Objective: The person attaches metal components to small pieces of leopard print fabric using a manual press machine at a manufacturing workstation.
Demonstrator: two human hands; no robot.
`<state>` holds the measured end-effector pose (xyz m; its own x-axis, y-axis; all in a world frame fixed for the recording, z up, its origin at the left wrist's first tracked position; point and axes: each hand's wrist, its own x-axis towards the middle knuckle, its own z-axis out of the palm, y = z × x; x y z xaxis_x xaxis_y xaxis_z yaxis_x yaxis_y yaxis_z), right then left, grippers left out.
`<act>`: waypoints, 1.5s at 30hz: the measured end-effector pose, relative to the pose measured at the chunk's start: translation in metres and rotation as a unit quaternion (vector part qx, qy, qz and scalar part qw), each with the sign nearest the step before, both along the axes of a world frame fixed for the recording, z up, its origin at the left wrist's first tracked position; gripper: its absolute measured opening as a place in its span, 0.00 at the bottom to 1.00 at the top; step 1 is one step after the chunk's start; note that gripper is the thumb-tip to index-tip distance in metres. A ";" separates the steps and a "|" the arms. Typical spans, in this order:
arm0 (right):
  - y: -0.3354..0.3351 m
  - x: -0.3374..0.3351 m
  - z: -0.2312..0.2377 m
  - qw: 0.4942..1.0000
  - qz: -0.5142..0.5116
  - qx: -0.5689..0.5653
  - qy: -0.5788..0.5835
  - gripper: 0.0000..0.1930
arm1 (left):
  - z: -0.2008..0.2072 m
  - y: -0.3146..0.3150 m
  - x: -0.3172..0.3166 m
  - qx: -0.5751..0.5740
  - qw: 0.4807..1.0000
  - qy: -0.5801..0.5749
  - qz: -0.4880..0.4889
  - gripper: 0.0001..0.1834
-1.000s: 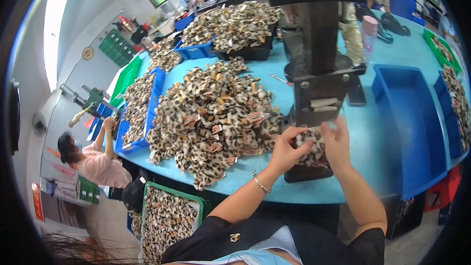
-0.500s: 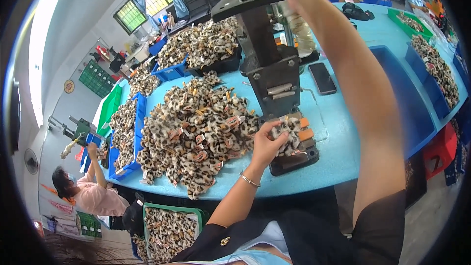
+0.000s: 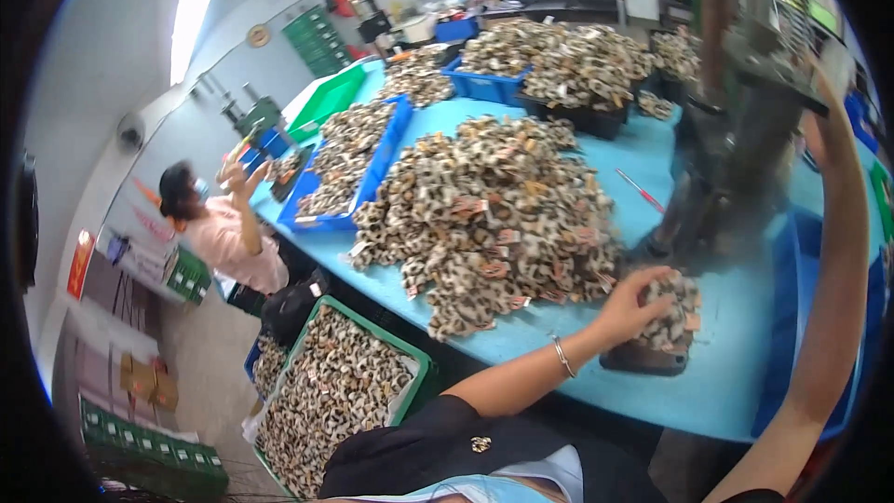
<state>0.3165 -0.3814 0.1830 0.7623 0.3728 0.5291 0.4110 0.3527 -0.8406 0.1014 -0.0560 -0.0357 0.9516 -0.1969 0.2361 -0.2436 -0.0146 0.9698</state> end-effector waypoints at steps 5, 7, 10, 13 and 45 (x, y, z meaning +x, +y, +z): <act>0.074 -0.132 -0.130 0.851 -0.517 -0.077 -0.048 0.20 | -0.016 0.018 -0.015 -0.036 0.995 0.066 0.070 0.21; 0.012 -0.154 -0.263 0.923 -0.372 -0.100 0.023 0.21 | 0.001 0.007 -0.007 0.001 0.995 0.102 0.002 0.19; 0.172 -0.238 -0.200 0.887 -0.253 -0.124 0.366 0.13 | -0.010 0.010 -0.002 -0.058 0.982 0.178 -0.016 0.17; 0.169 -0.219 -0.205 0.910 -0.188 -0.195 0.314 0.11 | 0.005 0.010 -0.011 -0.162 0.966 0.201 -0.019 0.13; 0.182 -0.293 -0.173 0.954 -0.128 -0.259 0.086 0.14 | 0.025 0.043 -0.054 -0.163 0.917 0.223 -0.287 0.11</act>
